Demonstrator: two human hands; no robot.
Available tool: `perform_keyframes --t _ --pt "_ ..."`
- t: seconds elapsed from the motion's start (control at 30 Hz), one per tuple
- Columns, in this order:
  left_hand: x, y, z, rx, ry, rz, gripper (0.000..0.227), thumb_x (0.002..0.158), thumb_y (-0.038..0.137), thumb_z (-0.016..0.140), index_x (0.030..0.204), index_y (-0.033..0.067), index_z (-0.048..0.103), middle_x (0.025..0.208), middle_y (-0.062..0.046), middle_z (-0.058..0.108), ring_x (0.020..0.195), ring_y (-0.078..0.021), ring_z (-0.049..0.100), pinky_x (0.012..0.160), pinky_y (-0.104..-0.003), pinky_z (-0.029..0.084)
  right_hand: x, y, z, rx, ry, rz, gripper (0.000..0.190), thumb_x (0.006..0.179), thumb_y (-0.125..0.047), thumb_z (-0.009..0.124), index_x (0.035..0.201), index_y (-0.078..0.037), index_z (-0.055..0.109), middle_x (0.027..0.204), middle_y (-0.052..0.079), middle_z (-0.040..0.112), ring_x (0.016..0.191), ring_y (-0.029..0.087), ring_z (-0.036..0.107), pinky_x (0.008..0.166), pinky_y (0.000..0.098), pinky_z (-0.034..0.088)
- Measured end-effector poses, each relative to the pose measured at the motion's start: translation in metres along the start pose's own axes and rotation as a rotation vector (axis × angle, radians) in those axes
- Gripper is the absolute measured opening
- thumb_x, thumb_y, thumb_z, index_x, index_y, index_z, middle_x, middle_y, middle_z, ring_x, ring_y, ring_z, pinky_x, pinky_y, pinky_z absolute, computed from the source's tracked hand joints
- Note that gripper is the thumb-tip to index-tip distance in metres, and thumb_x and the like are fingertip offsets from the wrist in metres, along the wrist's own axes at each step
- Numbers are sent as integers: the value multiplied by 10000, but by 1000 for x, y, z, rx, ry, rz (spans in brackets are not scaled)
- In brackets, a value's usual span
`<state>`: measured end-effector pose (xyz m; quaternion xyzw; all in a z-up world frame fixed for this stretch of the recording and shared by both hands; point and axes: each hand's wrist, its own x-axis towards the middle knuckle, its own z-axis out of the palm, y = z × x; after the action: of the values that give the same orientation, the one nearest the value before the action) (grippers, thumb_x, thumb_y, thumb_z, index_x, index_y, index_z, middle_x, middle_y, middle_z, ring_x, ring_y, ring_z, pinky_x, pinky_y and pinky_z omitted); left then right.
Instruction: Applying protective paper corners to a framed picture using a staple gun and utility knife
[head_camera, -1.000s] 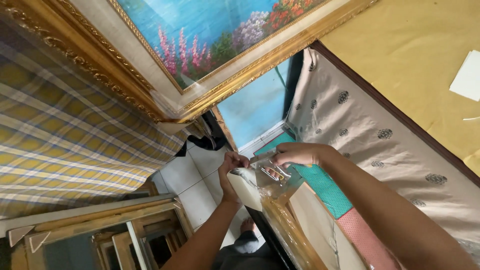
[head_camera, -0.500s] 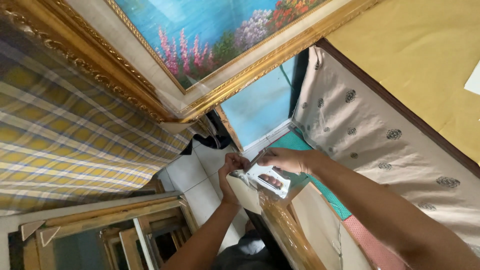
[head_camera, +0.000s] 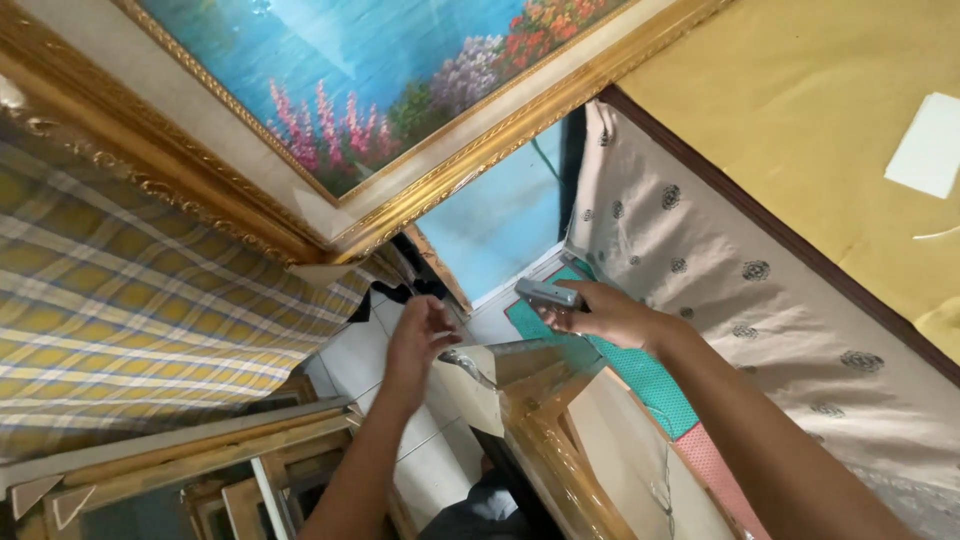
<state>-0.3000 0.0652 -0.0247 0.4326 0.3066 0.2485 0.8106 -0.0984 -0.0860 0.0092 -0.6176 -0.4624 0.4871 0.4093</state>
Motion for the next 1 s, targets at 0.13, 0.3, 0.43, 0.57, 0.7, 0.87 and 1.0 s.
perform_keyframes --t 0.13,0.3,0.43,0.57,0.7,0.87,1.0 --pt "-8 70 60 668 -64 -33 274 838 288 408 1004 118 544 867 -99 602 871 -216 580 797 -367 473 -32 -9 -5 -157 213 -45 462 660 -129 569 1106 -30 500 949 197 545 922 360 509 804 483 402" --pt "-19 86 177 975 -381 -83 568 730 595 476 1149 214 524 959 -81 651 906 -236 617 812 -395 474 -61 -6 -23 -769 642 -482 571 623 -274 727 1100 -30 528 1056 136 531 1074 364 463 943 511 298" --pt "-25 67 243 648 -502 -15 333 729 296 643 895 9 611 673 -161 578 626 -280 651 499 -350 558 -115 -35 -56 -856 746 -605 453 637 -190 697 1047 -40 573 1128 122 522 1134 373 418 967 560 249" --pt "-9 12 293 772 -637 273 241 728 301 666 808 77 631 603 -80 576 576 -194 616 414 -294 452 -182 -31 -88 138 869 -517 344 757 -92 520 1038 99 571 1066 229 576 1058 336 530 892 532 406" --pt "-20 -20 344 966 -788 556 269 739 251 645 1000 189 628 1041 11 622 942 -249 604 789 -380 490 -236 -25 -116 393 1425 -315 355 813 -123 528 1120 41 455 700 143 506 737 242 569 823 433 499" --pt "-40 -51 405 752 -995 778 206 738 121 636 943 100 644 985 -47 616 899 -277 612 756 -357 499 -312 -15 -134 447 1524 -1 266 846 -254 592 903 1 539 708 74 468 649 225 586 648 444 551" --pt "-52 -66 442 648 -1164 739 196 733 120 647 925 82 652 962 -62 626 893 -279 620 743 -344 507 -362 -26 -141 488 1552 70 158 833 -221 566 822 -71 519 644 -23 310 573 105 374 550 318 467"
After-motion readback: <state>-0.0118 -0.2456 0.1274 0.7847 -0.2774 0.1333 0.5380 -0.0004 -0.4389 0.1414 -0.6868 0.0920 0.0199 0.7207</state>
